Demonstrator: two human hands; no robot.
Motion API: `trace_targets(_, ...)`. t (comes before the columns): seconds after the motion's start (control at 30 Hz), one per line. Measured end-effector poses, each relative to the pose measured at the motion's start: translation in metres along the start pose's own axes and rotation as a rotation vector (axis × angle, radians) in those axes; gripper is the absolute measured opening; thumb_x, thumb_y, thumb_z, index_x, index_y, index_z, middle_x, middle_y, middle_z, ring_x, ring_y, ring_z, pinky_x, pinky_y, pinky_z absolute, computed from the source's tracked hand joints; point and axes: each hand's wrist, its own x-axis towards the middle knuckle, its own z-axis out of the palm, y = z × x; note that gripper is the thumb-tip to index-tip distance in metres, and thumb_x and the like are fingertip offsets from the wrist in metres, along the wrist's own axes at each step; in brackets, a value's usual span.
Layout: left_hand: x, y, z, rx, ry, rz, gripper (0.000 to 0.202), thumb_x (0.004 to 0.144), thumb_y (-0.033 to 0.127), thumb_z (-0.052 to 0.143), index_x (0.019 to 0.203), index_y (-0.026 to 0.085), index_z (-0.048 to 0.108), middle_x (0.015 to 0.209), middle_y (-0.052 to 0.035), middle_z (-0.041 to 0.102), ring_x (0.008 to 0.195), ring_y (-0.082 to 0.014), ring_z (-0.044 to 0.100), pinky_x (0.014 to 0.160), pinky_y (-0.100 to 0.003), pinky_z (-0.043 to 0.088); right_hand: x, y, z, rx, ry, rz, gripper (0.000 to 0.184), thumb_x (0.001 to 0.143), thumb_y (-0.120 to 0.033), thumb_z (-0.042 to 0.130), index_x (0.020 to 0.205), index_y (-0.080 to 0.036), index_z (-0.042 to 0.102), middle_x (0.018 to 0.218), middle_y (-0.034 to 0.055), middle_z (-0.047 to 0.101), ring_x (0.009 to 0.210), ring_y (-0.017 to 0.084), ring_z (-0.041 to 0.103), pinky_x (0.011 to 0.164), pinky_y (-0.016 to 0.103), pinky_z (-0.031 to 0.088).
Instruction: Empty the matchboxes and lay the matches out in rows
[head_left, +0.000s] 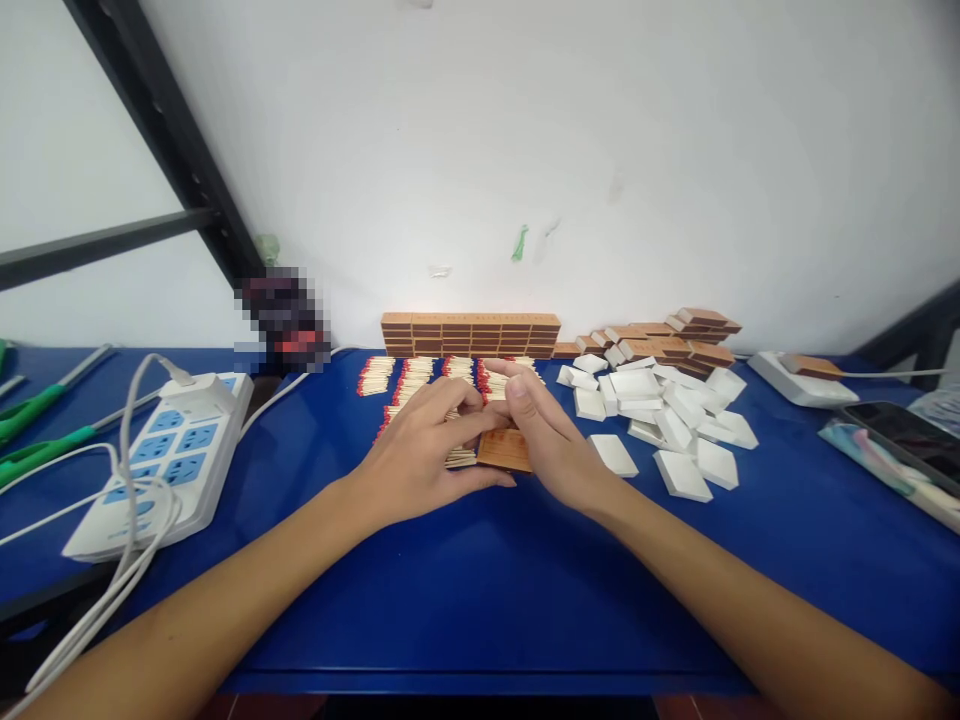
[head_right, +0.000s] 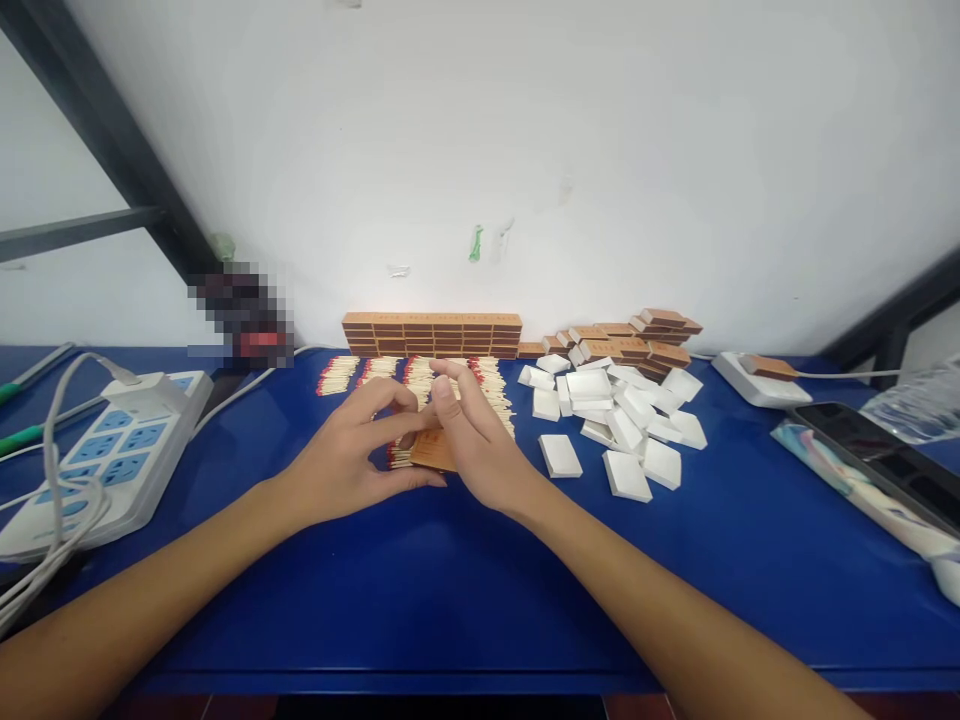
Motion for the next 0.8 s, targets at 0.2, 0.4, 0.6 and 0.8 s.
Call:
trace_targets(0.2,0.001,-0.005,-0.005,0.007,0.051,-0.117,0.035,0.089,0.042,0.082,0.116,0.023,0.07,0.107,-0.0074,0.066,0.1,-0.0241,0.062,0.088,-0.039,0.053,0.008,0.001,-0.004,0.051,0.083,0.008,0.06,0.097,-0.072,0.057,0.137,-0.027,0.054,0.101,0.002,0.07,0.056,0.011,0.055,0.049,0.026,0.044)
trace_targets(0.4,0.0,-0.016,-0.009,0.101,0.117,-0.281,0.028,0.091,0.041,0.081,0.107,0.021,0.069,0.103,-0.0062,0.075,0.097,-0.0242,0.069,0.089,-0.039,0.053,0.014,0.005,-0.007,-0.044,0.118,-0.028,0.044,0.084,-0.059,0.081,0.095,-0.021,0.062,0.08,-0.001,0.064,0.055,0.011,0.059,0.046,0.024,0.044)
trace_targets(0.6,-0.002,-0.02,-0.006,0.124,0.155,-0.169,0.026,0.093,0.042,0.079,0.107,0.021,0.071,0.102,-0.0074,0.077,0.095,-0.0237,0.071,0.089,-0.039,0.055,0.013,0.007,-0.003,0.076,0.067,0.017,0.047,0.079,-0.057,0.086,0.096,-0.02,0.063,0.078,0.0007,0.069,0.056,0.014,0.065,0.041,0.022,0.046)
trace_targets(0.8,-0.002,-0.022,-0.005,0.118,0.213,-0.11,0.033,0.091,0.043,0.081,0.113,0.021,0.073,0.104,-0.0081,0.079,0.093,-0.0237,0.073,0.087,-0.039,0.057,0.015,0.012,-0.001,0.183,0.047,0.093,0.05,0.074,-0.056,0.09,0.098,-0.02,0.065,0.08,0.0014,0.073,0.056,0.014,0.066,0.039,0.021,0.047)
